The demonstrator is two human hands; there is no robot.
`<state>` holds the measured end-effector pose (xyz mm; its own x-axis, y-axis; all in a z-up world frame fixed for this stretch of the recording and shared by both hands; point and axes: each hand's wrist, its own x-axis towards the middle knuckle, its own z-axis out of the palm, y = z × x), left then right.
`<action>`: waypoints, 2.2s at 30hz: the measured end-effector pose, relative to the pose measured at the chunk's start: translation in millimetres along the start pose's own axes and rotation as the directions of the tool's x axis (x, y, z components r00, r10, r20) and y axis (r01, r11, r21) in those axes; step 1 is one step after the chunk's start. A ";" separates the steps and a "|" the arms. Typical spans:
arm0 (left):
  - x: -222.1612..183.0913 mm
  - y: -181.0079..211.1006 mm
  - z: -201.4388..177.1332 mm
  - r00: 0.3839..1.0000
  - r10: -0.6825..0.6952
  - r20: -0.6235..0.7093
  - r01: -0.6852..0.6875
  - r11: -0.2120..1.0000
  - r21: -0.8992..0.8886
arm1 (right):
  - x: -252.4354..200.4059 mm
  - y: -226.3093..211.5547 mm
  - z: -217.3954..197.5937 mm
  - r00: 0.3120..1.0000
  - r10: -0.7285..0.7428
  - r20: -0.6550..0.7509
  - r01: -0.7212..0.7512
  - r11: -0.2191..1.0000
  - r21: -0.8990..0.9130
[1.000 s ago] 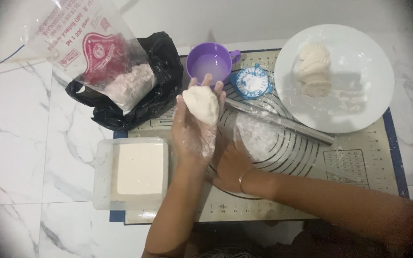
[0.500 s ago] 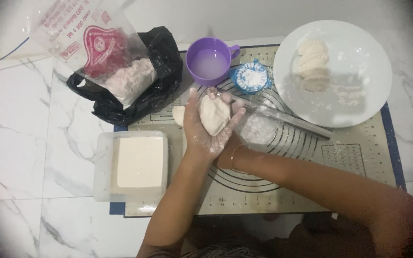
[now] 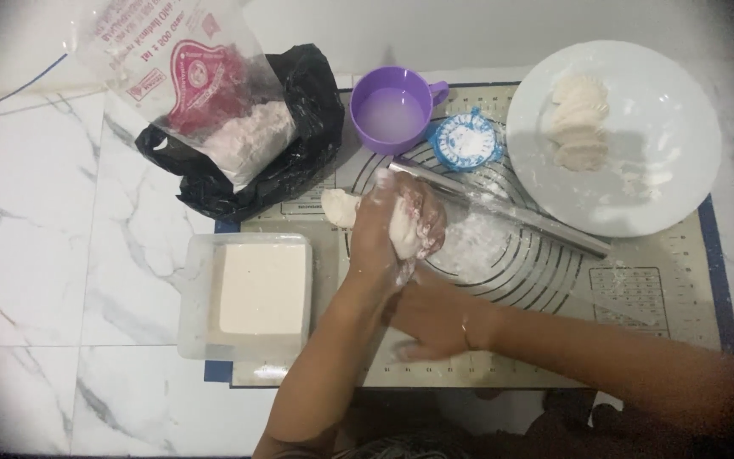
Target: The person is preparing small balls of dough, kneading them by hand, and placing them on a plate. They use a rolling pin and flour during the process.
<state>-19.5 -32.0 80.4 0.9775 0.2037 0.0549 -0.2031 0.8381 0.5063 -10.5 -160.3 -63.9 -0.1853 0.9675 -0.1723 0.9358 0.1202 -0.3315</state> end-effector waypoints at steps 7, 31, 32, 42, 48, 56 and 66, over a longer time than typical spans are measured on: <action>3.3 -16.9 -23.1 0.989 0.123 -0.087 -0.085 0.932 0.353 | 35.2 47.4 50.4 0.916 0.389 0.099 -0.401 0.884 0.241; 17.6 -19.5 -39.3 0.818 0.199 -0.539 -0.275 0.959 -0.063 | 45.7 162.5 -157.2 0.697 0.626 -0.350 -0.683 0.729 -0.057; 19.5 -20.9 -46.9 0.824 0.155 -0.545 -0.271 0.953 -0.138 | 61.6 175.2 -164.1 0.692 0.659 -0.297 -0.708 0.699 -0.098; 16.4 -26.5 -47.4 0.786 0.173 -0.593 -0.266 0.961 -0.071 | 104.5 184.2 -172.3 0.589 0.774 -0.234 -0.781 0.619 0.081; 19.0 -31.6 -56.8 0.806 0.144 -0.574 -0.249 0.962 -0.109 | 94.4 171.5 -189.2 0.589 0.772 -0.240 -0.774 0.624 0.107; 21.0 -24.4 -45.4 0.770 0.048 -0.636 -0.146 0.984 -0.103 | 86.4 155.2 -198.2 0.575 0.803 -0.153 -0.791 0.594 0.146; 29.4 -34.6 -63.3 0.763 -0.021 -0.646 -0.041 0.996 -0.081 | 94.2 180.6 -167.3 0.638 0.758 -0.139 -0.759 0.649 0.056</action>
<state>12.7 -22.9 10.1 0.7134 0.4645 -0.5247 -0.2467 0.8673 0.4325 191.3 -10.2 15.1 0.6325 0.7389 -0.2322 0.7310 -0.6686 -0.1363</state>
